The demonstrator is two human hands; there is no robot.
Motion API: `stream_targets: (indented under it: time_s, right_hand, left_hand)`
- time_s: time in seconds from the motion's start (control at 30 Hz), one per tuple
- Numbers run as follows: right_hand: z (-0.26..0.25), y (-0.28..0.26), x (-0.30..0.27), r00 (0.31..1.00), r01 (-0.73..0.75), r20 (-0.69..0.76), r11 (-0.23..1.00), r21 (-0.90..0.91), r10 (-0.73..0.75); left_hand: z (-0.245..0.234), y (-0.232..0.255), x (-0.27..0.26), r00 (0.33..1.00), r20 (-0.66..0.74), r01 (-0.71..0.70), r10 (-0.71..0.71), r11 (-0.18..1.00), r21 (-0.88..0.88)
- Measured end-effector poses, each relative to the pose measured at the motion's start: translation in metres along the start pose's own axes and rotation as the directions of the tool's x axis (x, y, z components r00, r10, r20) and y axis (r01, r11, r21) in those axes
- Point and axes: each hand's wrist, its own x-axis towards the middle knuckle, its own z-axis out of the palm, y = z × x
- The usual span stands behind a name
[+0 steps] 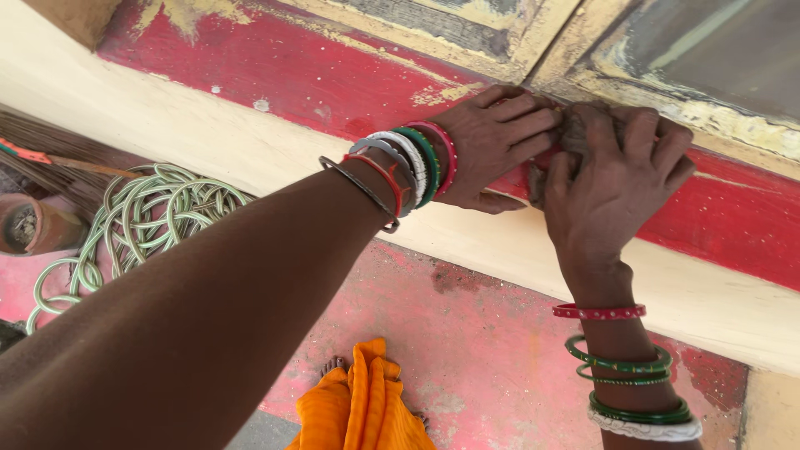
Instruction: The person cleans a window frame using a cloth and a spray bottle.
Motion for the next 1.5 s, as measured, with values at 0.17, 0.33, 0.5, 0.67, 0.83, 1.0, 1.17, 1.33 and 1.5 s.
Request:
stream_targets:
  time_s: [0.17, 0.33, 0.5, 0.67, 0.83, 1.0, 1.17, 1.33, 1.5]
  right_hand:
    - [0.001, -0.001, 0.002, 0.998, -0.026, -0.054, 0.999, 0.022, 0.027]
    - [-0.002, -0.004, 0.003, 0.996, -0.052, -0.071, 0.998, 0.034, 0.054]
    - [-0.004, -0.006, 0.005, 0.995, -0.088, -0.039, 0.992, 0.087, 0.092]
    - [-0.007, -0.007, 0.005, 0.995, -0.072, -0.062, 0.994, 0.087, 0.078]
    - [-0.015, -0.008, 0.003, 0.995, -0.033, -0.085, 0.973, 0.230, 0.054]
    - [-0.009, -0.013, 0.005, 0.996, -0.006, -0.081, 0.982, 0.187, 0.022]
    - [0.009, -0.039, 0.021, 0.990, 0.123, -0.103, 0.956, 0.265, -0.098]
    - [0.003, -0.015, 0.016, 0.977, 0.212, -0.072, 0.926, 0.312, -0.199]
    - [-0.024, 0.003, -0.013, 1.000, 0.004, -0.029, 0.981, 0.196, 0.002]
  left_hand:
    - [0.000, -0.001, 0.000, 1.000, 0.008, -0.010, 0.010, 1.000, -0.006]
    - [-0.006, -0.003, -0.006, 0.999, -0.043, -0.020, 0.020, 1.000, 0.011]
    - [-0.034, -0.023, -0.047, 0.987, 0.148, 0.030, -0.059, 0.981, 0.192]
    - [-0.034, -0.025, -0.052, 0.989, 0.125, 0.071, -0.084, 0.992, 0.106]
    - [-0.034, -0.022, -0.056, 0.990, 0.116, 0.070, -0.081, 0.993, 0.096]
    - [-0.034, -0.021, -0.057, 0.990, 0.118, 0.061, -0.075, 0.990, 0.123]
    - [-0.038, -0.019, -0.055, 0.980, 0.148, 0.106, -0.136, 0.976, 0.190]
    - [-0.038, -0.017, -0.055, 0.987, 0.093, 0.112, -0.133, 0.973, 0.203]
    - [-0.039, -0.018, -0.057, 0.990, 0.075, 0.104, -0.121, 0.975, 0.197]
